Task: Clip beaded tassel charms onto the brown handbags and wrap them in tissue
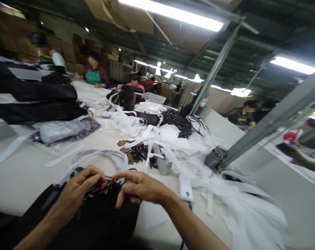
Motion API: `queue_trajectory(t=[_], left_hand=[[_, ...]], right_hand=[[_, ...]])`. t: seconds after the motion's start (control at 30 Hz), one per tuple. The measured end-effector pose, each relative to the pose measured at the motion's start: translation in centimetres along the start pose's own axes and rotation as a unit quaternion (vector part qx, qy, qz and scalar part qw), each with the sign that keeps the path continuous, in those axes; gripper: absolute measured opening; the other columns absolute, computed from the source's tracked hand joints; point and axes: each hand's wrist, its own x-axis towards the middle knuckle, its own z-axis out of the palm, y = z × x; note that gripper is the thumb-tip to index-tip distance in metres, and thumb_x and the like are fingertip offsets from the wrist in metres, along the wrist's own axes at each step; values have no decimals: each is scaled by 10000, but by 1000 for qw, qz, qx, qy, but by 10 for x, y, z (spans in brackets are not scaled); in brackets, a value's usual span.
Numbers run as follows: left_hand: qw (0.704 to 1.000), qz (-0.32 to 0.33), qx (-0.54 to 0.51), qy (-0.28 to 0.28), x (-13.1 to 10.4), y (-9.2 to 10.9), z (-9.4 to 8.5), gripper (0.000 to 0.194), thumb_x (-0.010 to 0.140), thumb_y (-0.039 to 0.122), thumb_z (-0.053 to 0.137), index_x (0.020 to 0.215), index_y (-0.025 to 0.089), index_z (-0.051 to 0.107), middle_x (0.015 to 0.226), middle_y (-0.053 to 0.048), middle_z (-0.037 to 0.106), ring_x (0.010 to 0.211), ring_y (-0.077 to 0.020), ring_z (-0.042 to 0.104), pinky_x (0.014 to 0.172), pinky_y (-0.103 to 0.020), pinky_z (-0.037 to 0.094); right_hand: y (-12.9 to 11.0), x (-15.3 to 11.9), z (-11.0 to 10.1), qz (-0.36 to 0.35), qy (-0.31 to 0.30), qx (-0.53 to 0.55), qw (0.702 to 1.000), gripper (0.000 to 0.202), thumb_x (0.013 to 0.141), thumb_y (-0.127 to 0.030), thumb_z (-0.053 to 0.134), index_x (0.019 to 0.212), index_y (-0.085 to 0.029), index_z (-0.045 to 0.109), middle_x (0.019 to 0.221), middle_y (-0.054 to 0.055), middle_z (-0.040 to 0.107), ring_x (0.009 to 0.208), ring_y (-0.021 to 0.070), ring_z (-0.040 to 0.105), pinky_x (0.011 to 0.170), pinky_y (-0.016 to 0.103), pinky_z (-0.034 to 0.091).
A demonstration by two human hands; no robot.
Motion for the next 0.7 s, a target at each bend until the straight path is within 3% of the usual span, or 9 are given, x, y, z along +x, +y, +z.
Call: queue_trajectory(t=[0.07, 0.13, 0.2, 0.3, 0.37, 0.43, 0.5, 0.57, 0.7], left_hand=[[998, -42, -23, 49, 5, -14, -12, 224, 879, 397, 534, 791, 202, 602, 743, 16, 633, 728, -160, 595, 702, -241, 476], [995, -71, -23, 72, 8, -26, -20, 233, 848, 425, 563, 786, 204, 599, 749, 19, 640, 741, -168, 603, 719, -244, 482], [994, -85, -8, 68, 7, -35, -24, 234, 836, 433, 571, 787, 206, 601, 756, 20, 647, 758, -177, 611, 737, -250, 483], [995, -89, 9, 43, 3, -41, -20, 234, 844, 421, 546, 761, 207, 594, 739, 18, 644, 742, -183, 608, 703, -255, 476], [996, -91, 20, 18, 0, -40, -12, 243, 852, 408, 529, 729, 205, 579, 706, 19, 627, 704, -175, 591, 664, -252, 462], [994, -96, 36, -28, -5, -34, -3, 237, 865, 381, 512, 719, 203, 568, 691, 24, 612, 679, -163, 578, 648, -247, 447], [991, -96, 48, -84, -11, -25, 6, 212, 876, 333, 493, 726, 200, 562, 694, 26, 604, 672, -155, 574, 642, -244, 439], [988, -74, 56, -126, -15, -16, 11, 176, 873, 277, 486, 736, 196, 561, 709, 24, 603, 677, -150, 575, 644, -245, 437], [985, -19, 143, -94, -11, -14, 3, 128, 880, 270, 502, 826, 196, 591, 795, 2, 632, 750, -162, 584, 708, -269, 450]], right_hand=[[0, -7, -5, -16, 123, -59, 991, 420, 946, -310, 483, 1353, -207, 477, 738, -5, 703, 414, 42, 313, 413, 178, 239], [1, -16, -7, -8, 186, -130, 974, 275, 927, -282, 506, 1142, -162, 627, 641, -17, 673, 424, 42, 351, 416, 167, 264], [1, -24, -6, 10, 195, -157, 968, 186, 883, -283, 563, 889, -140, 681, 594, -20, 642, 418, 41, 400, 407, 160, 293], [-1, -30, -1, -25, 219, -127, 967, 159, 801, -281, 661, 727, -140, 661, 724, 11, 666, 484, 59, 521, 415, 161, 381], [-1, -28, 3, -97, 232, -63, 966, 201, 751, -263, 710, 628, -139, 611, 947, 65, 685, 765, 137, 647, 548, 197, 511], [0, -22, 8, -155, 215, 55, 963, 264, 731, -272, 723, 587, -147, 541, 1072, 88, 672, 993, 226, 641, 670, 289, 577], [0, -17, 13, -170, 196, 172, 950, 281, 741, -315, 715, 619, -164, 511, 928, 67, 696, 895, 231, 676, 635, 326, 589], [-1, -18, 12, -153, 220, 217, 939, 280, 755, -348, 713, 657, -173, 517, 710, 9, 658, 622, 160, 656, 548, 287, 565], [-5, -38, -17, -56, 319, 73, 943, 280, 756, -391, 745, 705, -147, 617, 725, 32, 665, 542, 114, 610, 557, 253, 533]])
